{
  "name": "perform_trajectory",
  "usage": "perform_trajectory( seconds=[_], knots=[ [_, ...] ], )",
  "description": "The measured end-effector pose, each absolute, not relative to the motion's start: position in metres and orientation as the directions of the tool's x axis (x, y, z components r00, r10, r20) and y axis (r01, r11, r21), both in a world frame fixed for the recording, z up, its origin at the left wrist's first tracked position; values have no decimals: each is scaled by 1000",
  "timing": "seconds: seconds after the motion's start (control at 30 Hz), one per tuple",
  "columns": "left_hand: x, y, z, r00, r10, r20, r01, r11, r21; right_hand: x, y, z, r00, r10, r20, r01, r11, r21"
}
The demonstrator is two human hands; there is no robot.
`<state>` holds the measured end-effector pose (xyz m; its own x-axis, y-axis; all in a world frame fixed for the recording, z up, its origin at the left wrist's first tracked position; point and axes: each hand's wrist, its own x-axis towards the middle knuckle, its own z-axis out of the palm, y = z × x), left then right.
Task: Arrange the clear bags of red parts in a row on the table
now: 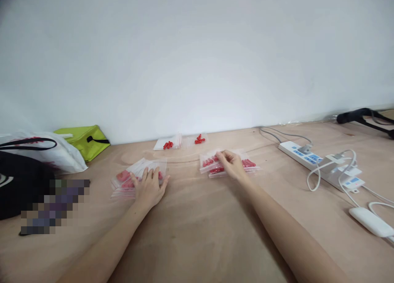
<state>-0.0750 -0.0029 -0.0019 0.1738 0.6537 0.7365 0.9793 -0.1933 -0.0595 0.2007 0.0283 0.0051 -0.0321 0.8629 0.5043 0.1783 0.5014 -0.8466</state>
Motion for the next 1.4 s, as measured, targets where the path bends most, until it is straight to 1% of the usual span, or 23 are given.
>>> perform_trajectory(
  seconds=[0.07,0.13,0.2,0.23,0.27,0.33,0.4,0.47,0.53,0.63,0.7,0.77,0.83,0.93,1.1,1.17,1.23,1.4],
  knots=[
    [-77,-3,-3,160,708,688,983,-178,-45,218,35,7,68,884,462,228,437,-870],
    [-75,-4,-2,164,764,624,981,-192,-22,235,38,8,136,911,390,297,338,-893],
    [-70,-6,0,182,812,555,975,-223,8,248,37,9,120,937,327,449,242,-860],
    [-67,-8,0,196,831,520,970,-243,23,253,36,11,84,947,309,552,214,-806],
    [-63,-9,1,215,846,487,963,-266,38,256,35,13,40,953,301,655,203,-728],
    [-54,-12,1,262,861,435,942,-326,76,257,33,18,-30,948,316,819,205,-536],
    [-46,-13,-1,331,850,411,899,-416,135,252,32,23,-42,930,366,910,187,-371],
    [-41,-14,-3,404,811,422,834,-517,194,243,31,24,-26,896,442,950,160,-268],
    [-40,-15,-3,437,771,463,783,-580,225,231,30,23,-32,851,524,959,174,-224],
    [-50,-17,0,435,755,490,766,-597,240,209,22,17,-146,788,598,924,324,-203],
    [-59,-19,3,468,763,446,753,-608,251,193,12,14,-266,759,595,863,463,-203],
    [-66,-22,5,503,768,396,736,-621,270,177,2,11,-393,731,557,785,582,-210],
    [-68,-25,6,505,774,382,729,-619,291,163,-7,9,-498,699,513,720,663,-203],
    [-64,-25,3,477,778,409,723,-612,321,150,-12,4,-565,669,484,698,700,-152],
    [-55,-18,-1,486,749,451,673,-650,353,150,-5,-6,-585,623,518,707,705,-50],
    [-55,-16,-2,500,724,476,657,-675,336,154,-3,-9,-591,601,538,700,713,-28],
    [-56,-14,-2,516,691,506,653,-700,290,157,-2,-10,-586,581,564,696,718,-16],
    [-61,-12,-3,572,553,607,646,-759,83,161,-7,-11,-532,581,616,725,688,-22]
  ],
)
